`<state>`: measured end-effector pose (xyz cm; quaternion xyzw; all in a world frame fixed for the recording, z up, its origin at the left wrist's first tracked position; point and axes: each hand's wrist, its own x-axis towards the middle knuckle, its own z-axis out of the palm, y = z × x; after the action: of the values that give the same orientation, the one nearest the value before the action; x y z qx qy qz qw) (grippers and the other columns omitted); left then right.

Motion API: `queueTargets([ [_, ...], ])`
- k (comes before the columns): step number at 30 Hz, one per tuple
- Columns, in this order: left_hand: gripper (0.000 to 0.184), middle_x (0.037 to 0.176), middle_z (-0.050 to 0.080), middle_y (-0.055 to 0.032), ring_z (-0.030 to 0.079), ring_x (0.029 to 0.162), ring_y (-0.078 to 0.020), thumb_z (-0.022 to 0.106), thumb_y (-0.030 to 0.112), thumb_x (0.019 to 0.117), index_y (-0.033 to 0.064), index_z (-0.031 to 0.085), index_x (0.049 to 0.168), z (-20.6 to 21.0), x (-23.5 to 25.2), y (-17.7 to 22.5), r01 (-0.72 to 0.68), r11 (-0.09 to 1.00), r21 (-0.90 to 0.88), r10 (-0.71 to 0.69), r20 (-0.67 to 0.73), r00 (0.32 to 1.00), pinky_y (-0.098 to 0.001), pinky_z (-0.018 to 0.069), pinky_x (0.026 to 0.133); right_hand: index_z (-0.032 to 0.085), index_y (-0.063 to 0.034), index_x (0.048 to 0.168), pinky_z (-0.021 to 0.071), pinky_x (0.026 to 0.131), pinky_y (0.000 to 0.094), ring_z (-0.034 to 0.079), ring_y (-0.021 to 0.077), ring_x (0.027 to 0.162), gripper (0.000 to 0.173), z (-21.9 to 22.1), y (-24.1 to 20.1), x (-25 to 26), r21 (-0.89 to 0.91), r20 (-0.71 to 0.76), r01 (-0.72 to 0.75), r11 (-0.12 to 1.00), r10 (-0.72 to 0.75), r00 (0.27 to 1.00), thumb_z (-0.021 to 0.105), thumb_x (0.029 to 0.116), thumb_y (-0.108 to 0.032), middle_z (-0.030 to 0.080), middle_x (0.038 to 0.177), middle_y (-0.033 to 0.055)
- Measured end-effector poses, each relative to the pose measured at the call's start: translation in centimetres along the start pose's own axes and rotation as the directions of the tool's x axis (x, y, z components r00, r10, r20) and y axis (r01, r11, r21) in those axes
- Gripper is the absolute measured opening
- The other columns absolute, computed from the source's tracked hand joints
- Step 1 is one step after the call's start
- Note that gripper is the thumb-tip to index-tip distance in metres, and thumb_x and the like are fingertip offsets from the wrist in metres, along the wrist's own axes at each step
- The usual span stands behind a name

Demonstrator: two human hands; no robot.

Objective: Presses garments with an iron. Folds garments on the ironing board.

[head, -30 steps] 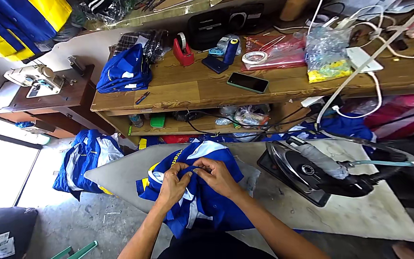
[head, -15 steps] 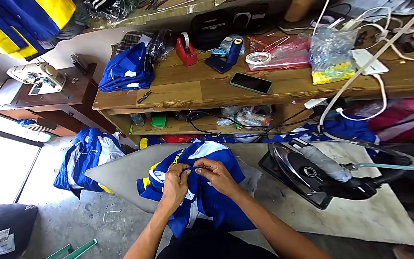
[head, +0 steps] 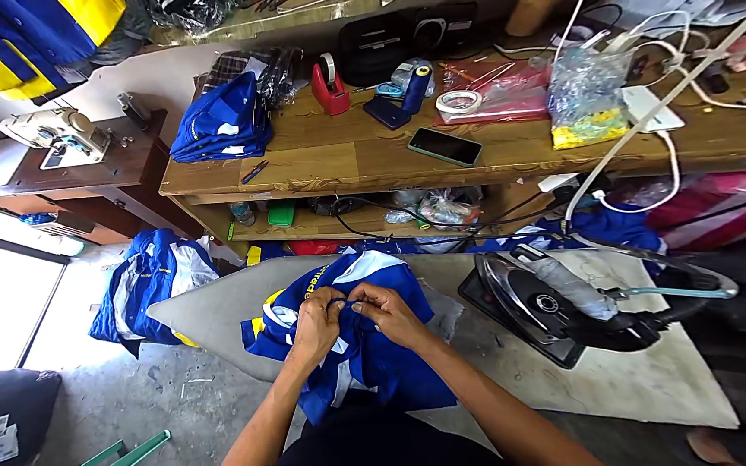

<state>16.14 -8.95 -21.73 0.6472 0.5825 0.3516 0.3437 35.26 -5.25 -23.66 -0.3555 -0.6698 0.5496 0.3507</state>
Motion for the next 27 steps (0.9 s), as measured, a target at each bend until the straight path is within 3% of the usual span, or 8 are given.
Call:
queueTargets([
  [3, 0.018, 0.113, 0.072, -0.0123, 0.068, 0.108, -0.0145, 0.06, 0.009, 0.0991, -0.0015, 0.072, 0.109, -0.6, 0.5, -1.3, -0.069, 0.984, -0.164, 0.085, 0.093, 0.992, -0.031, 0.0543, 0.099, 0.07, -0.0016, 0.105, 0.0549, 0.079, 0.0195, 0.065, 0.0008, 0.084, 0.013, -0.6, 0.1, -0.1, 0.124, -0.007, -0.026, 0.992, 0.027, 1.0, 0.06, 0.0997, -0.008, 0.071, 0.093, -0.0008],
  [7, 0.016, 0.093, 0.071, -0.0052, 0.067, 0.084, -0.0069, 0.061, 0.012, 0.0981, 0.0004, 0.069, 0.104, -1.3, 0.4, -1.0, -0.043, 0.975, -0.217, 0.065, 0.097, 0.993, -0.0251, 0.0558, 0.08, 0.072, -0.0023, 0.106, 0.0531, 0.077, 0.0184, 0.063, -0.0009, 0.082, 0.021, -1.0, -0.8, 0.4, 0.003, -0.008, 0.017, 1.0, -0.017, 1.0, 0.057, 0.1034, -0.017, 0.071, 0.092, -0.0003],
  [10, 0.014, 0.089, 0.07, -0.0055, 0.067, 0.081, -0.0074, 0.062, 0.011, 0.097, 0.0005, 0.069, 0.101, -1.1, 0.2, -0.4, -0.105, 0.98, -0.166, 0.111, 0.028, 0.993, -0.0244, 0.056, 0.076, 0.071, -0.0035, 0.107, 0.0536, 0.076, 0.019, 0.064, 0.0, 0.08, 0.022, -1.2, -1.7, 0.8, -0.105, -0.024, -0.006, 0.994, 0.003, 1.0, 0.057, 0.1036, -0.02, 0.071, 0.091, 0.0013],
  [14, 0.015, 0.094, 0.072, -0.009, 0.069, 0.089, -0.0105, 0.062, 0.01, 0.0975, -0.0003, 0.071, 0.102, -1.2, -0.3, 0.3, -0.174, 0.982, -0.078, 0.173, -0.018, 0.985, -0.026, 0.0569, 0.084, 0.071, -0.0017, 0.104, 0.0508, 0.076, 0.0201, 0.062, 0.0021, 0.08, 0.023, -1.2, -2.4, 0.8, -0.166, 0.012, 0.022, 0.986, -0.02, 1.0, 0.054, 0.1036, -0.018, 0.069, 0.09, 0.0037],
  [21, 0.012, 0.091, 0.072, -0.0048, 0.069, 0.086, -0.0108, 0.062, 0.01, 0.0974, 0.0026, 0.071, 0.102, -0.4, -0.9, 1.1, 0.019, 0.999, -0.047, -0.021, -0.038, 0.999, -0.0306, 0.0564, 0.083, 0.069, -0.0025, 0.1, 0.047, 0.071, 0.0168, 0.057, -0.001, 0.076, 0.02, 0.2, -1.6, 0.0, -0.035, -0.009, 0.045, 0.998, -0.045, 0.999, 0.052, 0.1037, -0.013, 0.064, 0.085, -0.0015],
  [24, 0.013, 0.091, 0.073, -0.0049, 0.069, 0.09, -0.0147, 0.061, 0.012, 0.097, 0.0038, 0.071, 0.101, -0.6, -0.8, 1.2, -0.034, 0.999, 0.026, 0.034, -0.016, 0.999, -0.0392, 0.0532, 0.092, 0.068, -0.0043, 0.101, 0.0491, 0.067, 0.0181, 0.058, 0.0005, 0.072, 0.02, -0.4, -1.5, -0.1, -0.035, 0.033, 0.029, 0.999, -0.028, 0.999, 0.062, 0.1017, -0.024, 0.064, 0.083, -0.0015],
  [27, 0.015, 0.088, 0.072, -0.0041, 0.068, 0.089, -0.0136, 0.061, 0.016, 0.0974, 0.0049, 0.071, 0.099, -1.1, -0.6, 1.3, -0.078, 0.996, 0.033, 0.077, 0.022, 0.997, -0.0382, 0.0521, 0.091, 0.068, -0.0037, 0.102, 0.0531, 0.069, 0.0206, 0.062, 0.0033, 0.074, 0.021, -0.8, -1.8, 0.0, -0.093, 0.068, 0.042, 0.995, -0.036, 0.997, 0.067, 0.0977, -0.024, 0.068, 0.086, 0.0023],
])
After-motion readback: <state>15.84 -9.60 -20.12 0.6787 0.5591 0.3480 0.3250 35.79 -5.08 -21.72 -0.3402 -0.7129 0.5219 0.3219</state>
